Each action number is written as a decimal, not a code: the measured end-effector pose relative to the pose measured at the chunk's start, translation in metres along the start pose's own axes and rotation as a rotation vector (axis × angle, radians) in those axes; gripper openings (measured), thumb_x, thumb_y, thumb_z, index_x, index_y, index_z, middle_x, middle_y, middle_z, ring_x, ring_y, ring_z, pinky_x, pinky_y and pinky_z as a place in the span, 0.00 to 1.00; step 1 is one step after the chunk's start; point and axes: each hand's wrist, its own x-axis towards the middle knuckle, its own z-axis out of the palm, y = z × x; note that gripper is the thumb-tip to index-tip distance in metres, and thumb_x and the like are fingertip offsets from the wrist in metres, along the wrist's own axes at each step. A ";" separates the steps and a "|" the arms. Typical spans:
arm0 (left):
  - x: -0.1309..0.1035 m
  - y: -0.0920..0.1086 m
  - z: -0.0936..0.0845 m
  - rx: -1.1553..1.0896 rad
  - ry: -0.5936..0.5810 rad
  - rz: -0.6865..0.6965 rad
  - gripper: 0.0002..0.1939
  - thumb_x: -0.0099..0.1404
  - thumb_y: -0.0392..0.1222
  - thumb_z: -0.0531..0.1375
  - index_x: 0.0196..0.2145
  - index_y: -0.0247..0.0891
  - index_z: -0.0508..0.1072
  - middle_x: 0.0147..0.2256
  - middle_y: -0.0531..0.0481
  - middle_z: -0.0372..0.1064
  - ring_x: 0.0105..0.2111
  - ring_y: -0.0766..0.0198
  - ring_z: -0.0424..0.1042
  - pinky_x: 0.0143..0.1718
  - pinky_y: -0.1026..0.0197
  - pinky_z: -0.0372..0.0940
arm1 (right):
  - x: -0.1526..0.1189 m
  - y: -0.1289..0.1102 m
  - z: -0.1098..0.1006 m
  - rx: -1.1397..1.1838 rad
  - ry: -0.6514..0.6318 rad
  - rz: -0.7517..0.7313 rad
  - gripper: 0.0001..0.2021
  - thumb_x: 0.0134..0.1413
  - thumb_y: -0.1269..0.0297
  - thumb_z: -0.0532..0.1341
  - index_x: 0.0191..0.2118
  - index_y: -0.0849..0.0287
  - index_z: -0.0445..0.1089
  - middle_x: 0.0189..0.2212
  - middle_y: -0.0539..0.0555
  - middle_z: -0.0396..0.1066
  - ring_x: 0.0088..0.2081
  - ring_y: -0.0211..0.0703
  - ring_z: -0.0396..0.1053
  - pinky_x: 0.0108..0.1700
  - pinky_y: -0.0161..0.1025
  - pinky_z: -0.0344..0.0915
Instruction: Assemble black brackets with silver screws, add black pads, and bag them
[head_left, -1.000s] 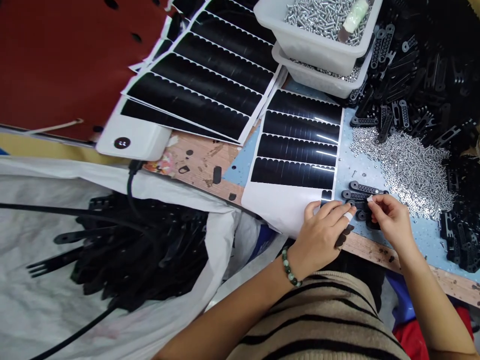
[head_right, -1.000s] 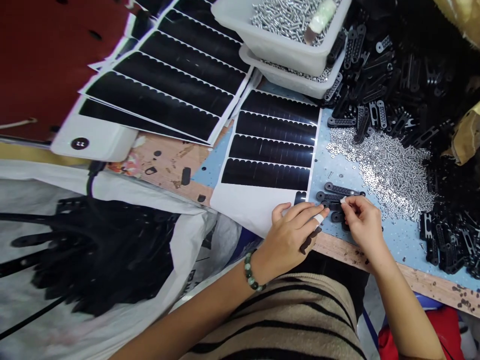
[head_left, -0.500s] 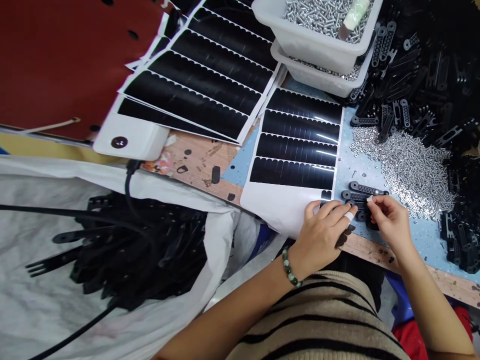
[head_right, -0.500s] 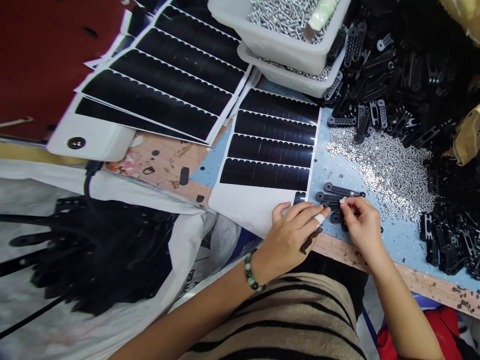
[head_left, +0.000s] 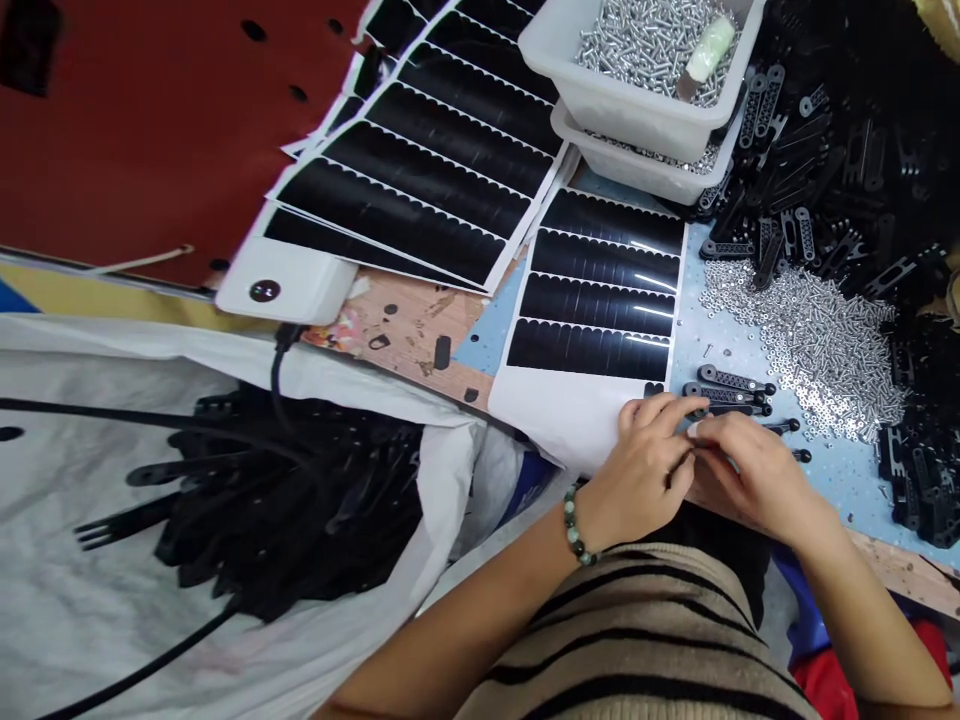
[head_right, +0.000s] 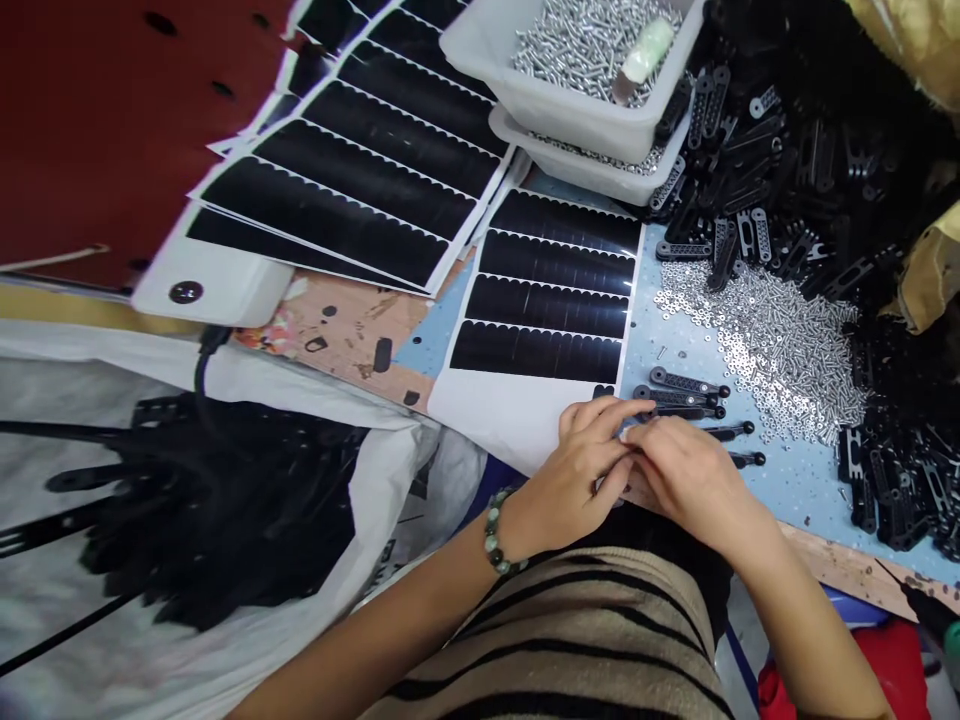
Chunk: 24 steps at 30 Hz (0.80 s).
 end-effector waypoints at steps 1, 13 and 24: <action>-0.001 -0.001 0.000 -0.015 0.006 0.004 0.17 0.63 0.33 0.48 0.45 0.37 0.73 0.57 0.44 0.61 0.55 0.52 0.57 0.53 0.46 0.51 | 0.000 -0.002 0.000 0.036 -0.020 -0.006 0.09 0.63 0.69 0.51 0.44 0.56 0.65 0.35 0.54 0.69 0.37 0.41 0.67 0.40 0.40 0.66; -0.003 -0.008 0.004 0.217 0.082 -0.002 0.22 0.64 0.33 0.50 0.54 0.39 0.67 0.56 0.46 0.65 0.56 0.50 0.59 0.55 0.42 0.44 | 0.001 0.039 0.016 0.419 0.408 0.565 0.09 0.53 0.57 0.61 0.34 0.57 0.73 0.29 0.51 0.67 0.25 0.37 0.67 0.26 0.36 0.66; -0.003 -0.010 0.005 0.222 0.070 0.016 0.23 0.62 0.33 0.51 0.55 0.39 0.67 0.56 0.47 0.64 0.55 0.51 0.60 0.55 0.42 0.44 | 0.006 0.044 0.022 0.357 0.388 0.598 0.11 0.52 0.56 0.60 0.34 0.57 0.73 0.28 0.51 0.68 0.25 0.38 0.66 0.27 0.37 0.64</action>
